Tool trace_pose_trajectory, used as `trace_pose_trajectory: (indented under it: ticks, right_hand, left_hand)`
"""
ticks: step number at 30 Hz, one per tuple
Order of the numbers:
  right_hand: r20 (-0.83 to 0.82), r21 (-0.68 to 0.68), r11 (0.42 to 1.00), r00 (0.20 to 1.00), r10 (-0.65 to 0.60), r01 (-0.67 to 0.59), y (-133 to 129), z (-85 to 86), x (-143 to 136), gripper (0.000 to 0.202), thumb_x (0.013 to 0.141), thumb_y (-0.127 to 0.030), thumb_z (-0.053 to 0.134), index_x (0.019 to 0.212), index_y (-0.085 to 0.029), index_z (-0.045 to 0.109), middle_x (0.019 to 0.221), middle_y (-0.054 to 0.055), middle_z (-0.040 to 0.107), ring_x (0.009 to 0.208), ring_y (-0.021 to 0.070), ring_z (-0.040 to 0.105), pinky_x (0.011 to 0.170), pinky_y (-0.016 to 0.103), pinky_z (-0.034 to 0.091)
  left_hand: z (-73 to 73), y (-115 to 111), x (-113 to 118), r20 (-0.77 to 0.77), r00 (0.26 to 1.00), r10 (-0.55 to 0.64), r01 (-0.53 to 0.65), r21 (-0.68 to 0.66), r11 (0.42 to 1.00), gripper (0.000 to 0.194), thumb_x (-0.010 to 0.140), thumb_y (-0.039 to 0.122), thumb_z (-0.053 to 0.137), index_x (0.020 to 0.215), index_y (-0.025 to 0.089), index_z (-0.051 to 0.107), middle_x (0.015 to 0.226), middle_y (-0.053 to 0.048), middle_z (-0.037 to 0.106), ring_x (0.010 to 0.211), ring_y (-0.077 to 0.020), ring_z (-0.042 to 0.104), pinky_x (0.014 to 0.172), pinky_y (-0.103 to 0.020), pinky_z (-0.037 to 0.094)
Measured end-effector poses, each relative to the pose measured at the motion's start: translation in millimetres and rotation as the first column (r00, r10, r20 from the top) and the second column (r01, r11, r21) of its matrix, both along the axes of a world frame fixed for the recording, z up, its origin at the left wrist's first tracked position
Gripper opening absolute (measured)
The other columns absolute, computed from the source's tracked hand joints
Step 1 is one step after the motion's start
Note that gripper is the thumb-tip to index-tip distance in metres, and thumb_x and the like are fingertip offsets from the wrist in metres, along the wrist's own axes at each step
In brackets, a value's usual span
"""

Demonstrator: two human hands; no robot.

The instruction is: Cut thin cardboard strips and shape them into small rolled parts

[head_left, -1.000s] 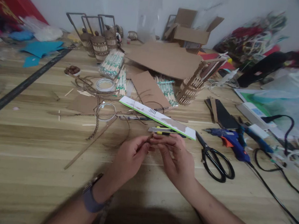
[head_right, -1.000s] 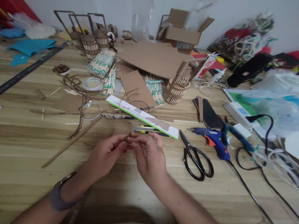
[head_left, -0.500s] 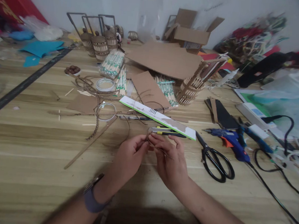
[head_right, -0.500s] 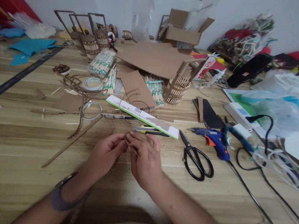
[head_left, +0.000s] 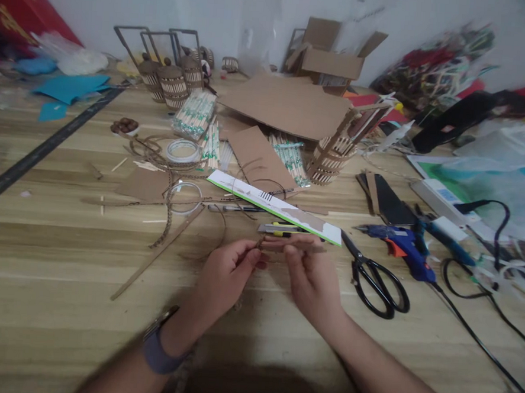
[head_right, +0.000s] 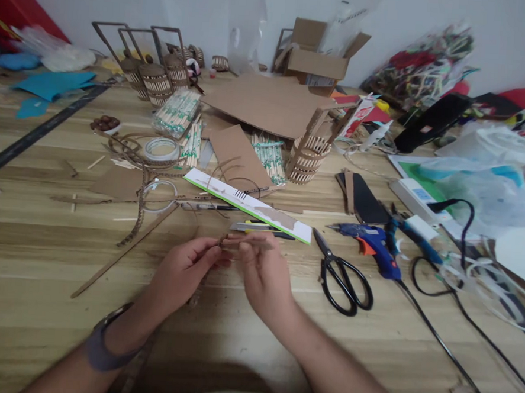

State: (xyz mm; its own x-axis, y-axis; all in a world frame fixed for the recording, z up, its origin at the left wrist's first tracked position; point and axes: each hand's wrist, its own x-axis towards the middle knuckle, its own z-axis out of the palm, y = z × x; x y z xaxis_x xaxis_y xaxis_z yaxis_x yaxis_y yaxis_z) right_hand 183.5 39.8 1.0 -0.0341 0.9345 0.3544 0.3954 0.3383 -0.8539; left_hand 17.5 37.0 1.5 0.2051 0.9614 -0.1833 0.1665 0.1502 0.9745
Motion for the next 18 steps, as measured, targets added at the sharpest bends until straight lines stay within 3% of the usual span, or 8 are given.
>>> trace_pose_trajectory:
  ticks: [3, 5, 8, 10, 12, 14, 16, 18]
  right_hand:
    - [-0.357, -0.149, 0.987, 0.928, -0.106, 0.055, 14, 13.1, 18, 0.023, 0.096, -0.04, 0.047, 0.079, -0.025, 0.052, 0.059, -0.002, 0.066, 0.073, 0.022, 0.07, 0.083, 0.042, 0.053]
    - [-0.432, -0.096, 0.976, 0.875, -0.219, 0.197, 26, 23.2, 40, 0.025, 0.093, -0.042, 0.05, 0.075, -0.025, 0.05, 0.058, -0.002, 0.066, 0.076, 0.0226, 0.071, 0.087, 0.042, 0.053]
    - [-0.042, -0.007, 0.877, 0.876, -0.481, 0.481, 38, 33.6, 80, 0.018, 0.089, -0.041, 0.055, 0.091, -0.023, 0.057, 0.074, 0.003, 0.074, 0.085, 0.026, 0.071, 0.09, 0.046, 0.05]
    - [0.354, 0.078, 0.809, 0.743, -0.568, 0.582, 39, 37.1, 99, 0.028, 0.086, -0.032, 0.055, 0.111, -0.019, 0.059, 0.093, 0.01, 0.076, 0.095, 0.032, 0.07, 0.091, 0.052, 0.048]
    - [0.566, 0.103, 0.794, 0.621, -0.542, 0.599, 33, 40.7, 105, 0.059, 0.08, -0.027, 0.059, 0.136, -0.013, 0.046, 0.112, 0.018, 0.072, 0.1, 0.0368, 0.068, 0.089, 0.055, 0.049]
    - [0.563, 0.033, 0.881, 0.72, -0.406, 0.471, 21, 46.7, 94, 0.071, 0.08, -0.029, 0.062, 0.145, -0.014, 0.038, 0.117, 0.017, 0.07, 0.098, 0.0336, 0.069, 0.082, 0.048, 0.054]
    - [0.439, -0.089, 0.991, 0.897, -0.055, 0.105, 8, 55.6, 72, 0.047, 0.088, -0.034, 0.058, 0.134, -0.024, 0.052, 0.112, 0.008, 0.073, 0.09, 0.0236, 0.071, 0.074, 0.035, 0.056]
    - [0.335, -0.233, 0.944, 0.893, 0.302, -0.232, -3, 65.2, 50, 0.019, 0.09, -0.03, 0.058, 0.106, -0.027, 0.068, 0.095, 0.0, 0.075, 0.075, 0.0162, 0.069, 0.064, 0.026, 0.053]
  left_hand:
    - [-2.5, 2, -1, 0.036, 0.997, 0.072, -0.07, -0.052, 0.996, 0.024, 0.09, 0.037, 0.054, 0.094, 0.017, 0.067, 0.09, -0.006, 0.078, 0.08, -0.0191, 0.073, 0.072, -0.026, 0.054]
    - [-2.8, 3, -1, 0.118, 0.989, 0.084, -0.071, -0.115, 0.991, 0.024, 0.088, 0.04, 0.056, 0.089, 0.017, 0.064, 0.085, -0.006, 0.077, 0.07, -0.0177, 0.072, 0.065, -0.025, 0.054]
    - [-0.7, 3, 0, 0.185, 0.981, 0.05, -0.019, -0.168, 0.986, 0.027, 0.085, 0.045, 0.059, 0.081, 0.018, 0.058, 0.071, -0.003, 0.074, 0.051, -0.0137, 0.065, 0.051, -0.022, 0.049]
    - [1.5, 3, 1, 0.164, 0.986, 0.01, 0.019, -0.178, 0.984, 0.031, 0.084, 0.048, 0.059, 0.077, 0.018, 0.055, 0.063, -0.001, 0.071, 0.043, -0.0114, 0.059, 0.045, -0.02, 0.044]
    - [5.0, 1, 1, 0.112, 0.993, -0.045, 0.063, -0.171, 0.983, 0.032, 0.085, 0.05, 0.057, 0.077, 0.019, 0.054, 0.059, 0.0, 0.069, 0.038, -0.0095, 0.054, 0.04, -0.019, 0.04]
    - [10.4, -1, 3, 0.059, 0.991, -0.116, 0.124, -0.155, 0.98, 0.031, 0.088, 0.048, 0.054, 0.078, 0.019, 0.054, 0.059, 0.001, 0.069, 0.036, -0.0083, 0.051, 0.039, -0.018, 0.037]
    - [17.6, -5, 5, 0.039, 0.978, -0.203, 0.207, -0.15, 0.967, 0.029, 0.089, 0.046, 0.053, 0.079, 0.018, 0.055, 0.061, 0.001, 0.068, 0.037, -0.0078, 0.05, 0.04, -0.017, 0.036]
    - [24.8, -12, 8, 0.045, 0.957, -0.288, 0.292, -0.153, 0.944, 0.027, 0.09, 0.044, 0.051, 0.083, 0.018, 0.059, 0.062, 0.002, 0.068, 0.038, -0.0079, 0.05, 0.04, -0.017, 0.036]
